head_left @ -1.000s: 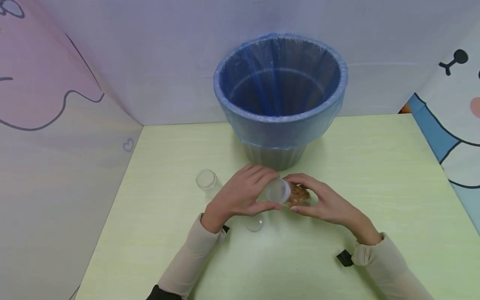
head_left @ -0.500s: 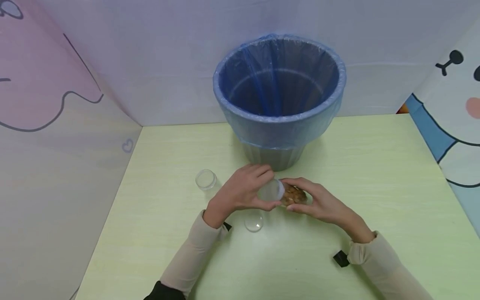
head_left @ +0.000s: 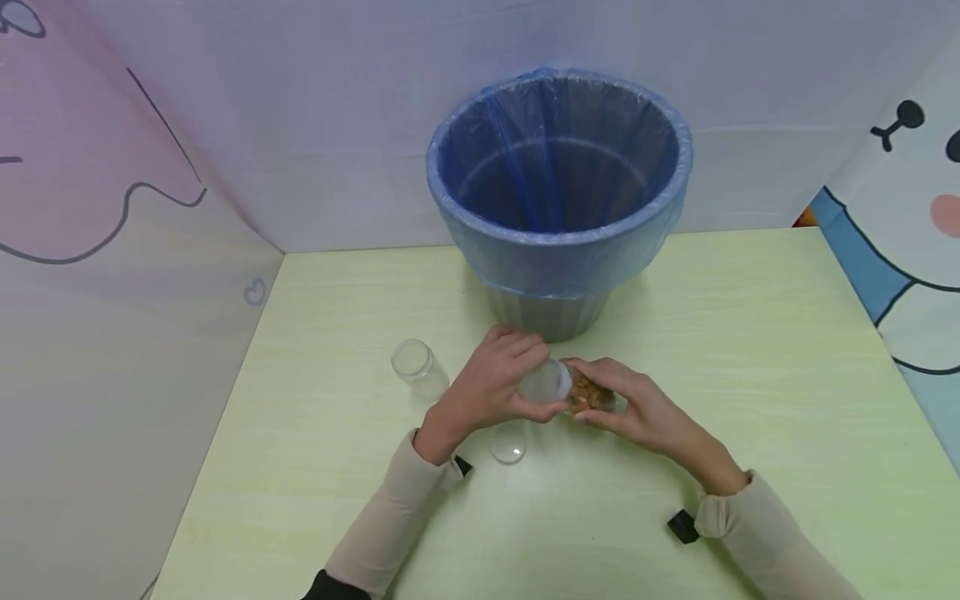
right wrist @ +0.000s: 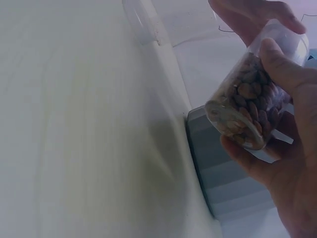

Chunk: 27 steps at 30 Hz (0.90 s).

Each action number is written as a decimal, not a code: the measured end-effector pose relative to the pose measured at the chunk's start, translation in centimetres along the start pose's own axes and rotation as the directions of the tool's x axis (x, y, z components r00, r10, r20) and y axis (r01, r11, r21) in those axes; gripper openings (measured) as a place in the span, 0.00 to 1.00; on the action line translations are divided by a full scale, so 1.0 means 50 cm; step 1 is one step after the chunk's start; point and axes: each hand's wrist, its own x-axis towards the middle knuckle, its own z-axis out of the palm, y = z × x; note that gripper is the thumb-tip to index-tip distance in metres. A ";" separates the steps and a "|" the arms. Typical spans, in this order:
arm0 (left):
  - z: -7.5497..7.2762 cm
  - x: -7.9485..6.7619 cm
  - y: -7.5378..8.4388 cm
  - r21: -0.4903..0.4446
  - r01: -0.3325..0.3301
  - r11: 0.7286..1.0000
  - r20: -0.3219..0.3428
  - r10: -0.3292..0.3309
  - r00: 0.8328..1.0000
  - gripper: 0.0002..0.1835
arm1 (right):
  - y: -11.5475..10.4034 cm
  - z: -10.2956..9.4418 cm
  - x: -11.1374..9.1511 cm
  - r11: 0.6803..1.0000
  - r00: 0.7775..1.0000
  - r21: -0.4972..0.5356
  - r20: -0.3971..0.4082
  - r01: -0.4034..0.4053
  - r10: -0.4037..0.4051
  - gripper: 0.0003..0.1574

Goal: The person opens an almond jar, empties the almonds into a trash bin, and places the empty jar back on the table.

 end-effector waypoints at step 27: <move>-0.013 0.004 0.028 0.036 0.210 0.977 -0.034 -0.209 0.977 0.27 | 0.004 0.044 0.003 0.985 0.957 -0.085 -0.237 0.152 -0.168 0.43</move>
